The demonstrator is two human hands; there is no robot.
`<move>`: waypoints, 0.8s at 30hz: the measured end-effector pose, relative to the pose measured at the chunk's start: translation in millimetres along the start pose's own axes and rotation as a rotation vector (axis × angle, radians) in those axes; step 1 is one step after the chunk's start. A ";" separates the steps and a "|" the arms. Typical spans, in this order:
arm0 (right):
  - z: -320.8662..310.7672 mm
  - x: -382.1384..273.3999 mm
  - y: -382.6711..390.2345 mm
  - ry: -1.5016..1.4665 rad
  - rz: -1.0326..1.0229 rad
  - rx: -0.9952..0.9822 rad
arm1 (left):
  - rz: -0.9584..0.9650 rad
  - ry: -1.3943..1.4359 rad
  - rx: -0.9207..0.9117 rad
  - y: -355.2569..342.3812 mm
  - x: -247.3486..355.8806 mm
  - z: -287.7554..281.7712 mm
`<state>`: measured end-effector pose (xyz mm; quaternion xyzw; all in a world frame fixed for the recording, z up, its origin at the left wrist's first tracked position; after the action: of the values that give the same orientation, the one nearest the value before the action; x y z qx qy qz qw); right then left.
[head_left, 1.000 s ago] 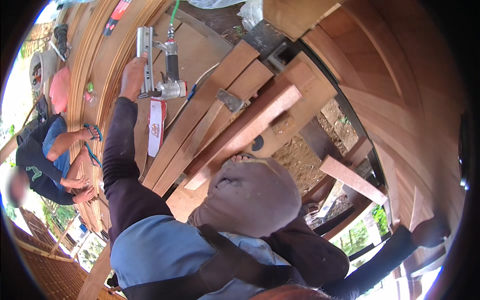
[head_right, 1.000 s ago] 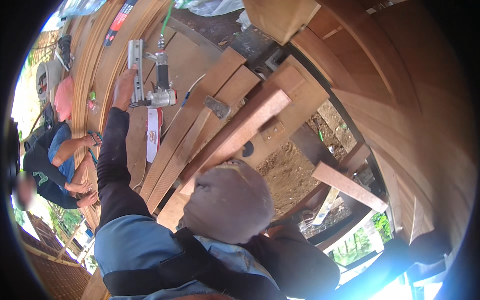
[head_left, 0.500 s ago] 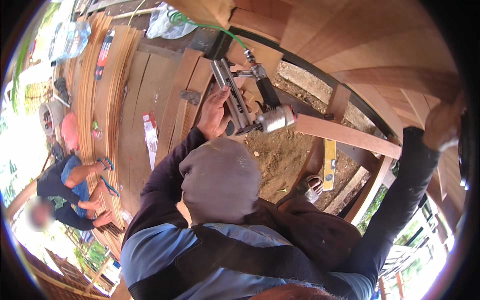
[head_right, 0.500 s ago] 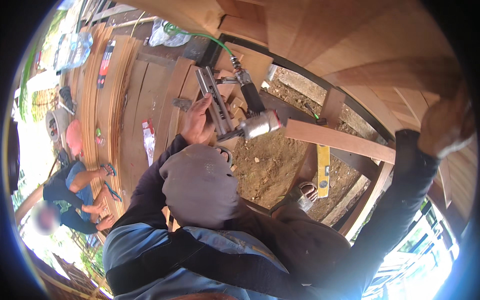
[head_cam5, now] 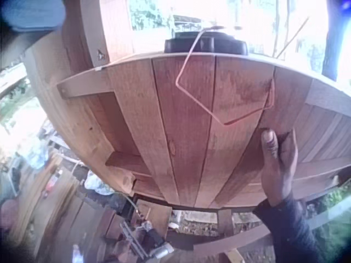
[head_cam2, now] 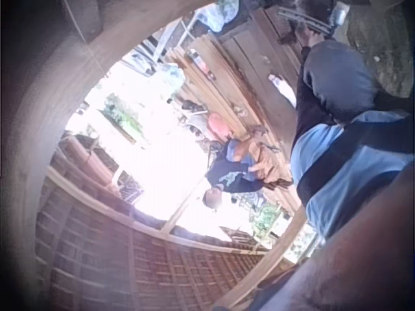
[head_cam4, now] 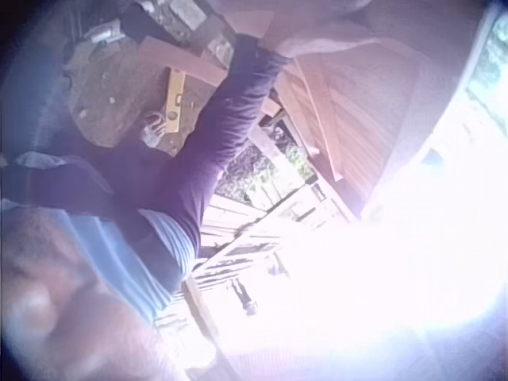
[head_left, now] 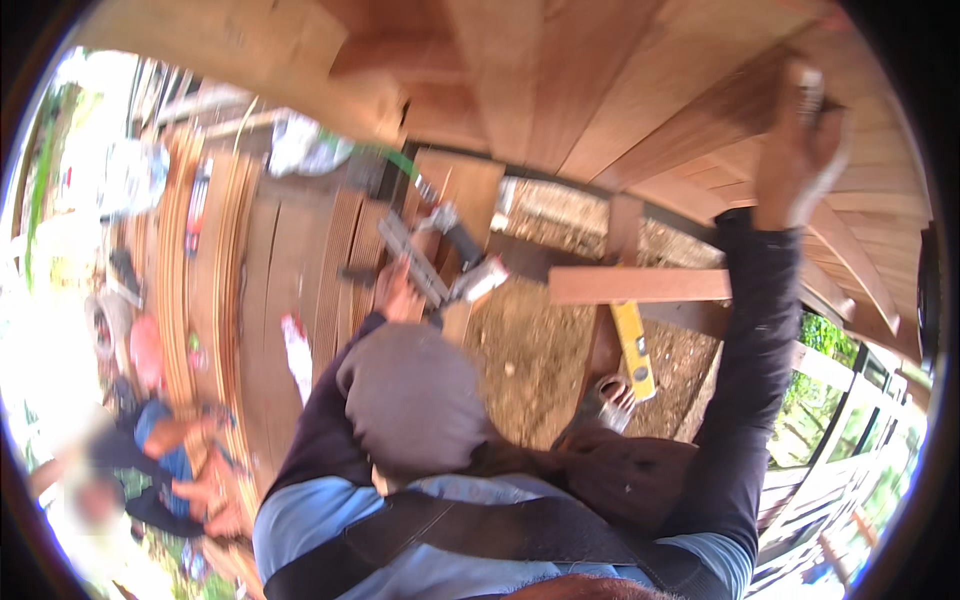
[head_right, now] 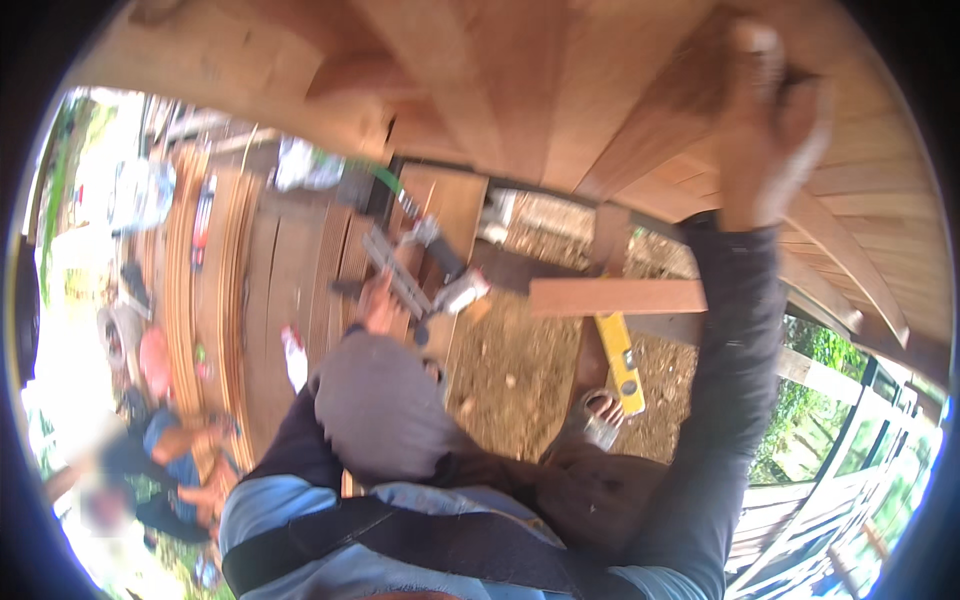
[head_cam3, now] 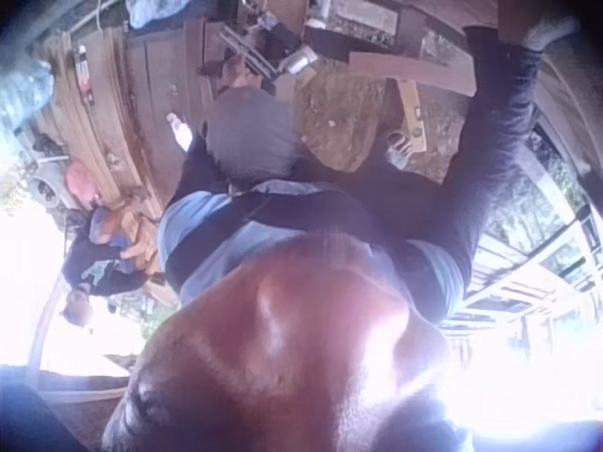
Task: The person installs wooden planks onto a curved wooden structure, likely a deck or roof. They position each plank, use a red spacer to maintain gaps, and secure the wood with a pneumatic nail gun. The process involves repetitive placement and fastening of individual planks.
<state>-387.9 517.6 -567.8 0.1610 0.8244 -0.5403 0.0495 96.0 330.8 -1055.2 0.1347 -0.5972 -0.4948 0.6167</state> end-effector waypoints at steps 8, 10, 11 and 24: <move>10.6 -7.3 -5.3 -0.592 0.342 0.104 | 0.448 -1.392 0.351 3.7 125.4 1.7; 13.5 1.0 -1.1 -0.593 0.378 0.069 | 0.716 -1.284 0.261 52.7 195.0 91.5; 12.5 0.2 -1.5 -0.583 0.380 0.063 | 0.753 -1.183 0.143 93.0 233.2 168.4; 15.4 0.1 -8.6 -0.705 0.384 0.029 | 1.855 -0.947 0.444 243.2 296.5 460.1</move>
<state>-392.2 500.5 -566.6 0.1178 0.7042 -0.5548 0.4270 -255.2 412.9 -577.0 -0.4698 -0.7222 0.2864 0.4192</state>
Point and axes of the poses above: each hand's wrist, its own y-axis away from the middle knuckle, its own z-axis out of the palm, x = y × z, the point moved 10 cm from there along -y, towards the middle knuckle, and after that the axes turned 6 degrees about -z, right-handed, at the moved point
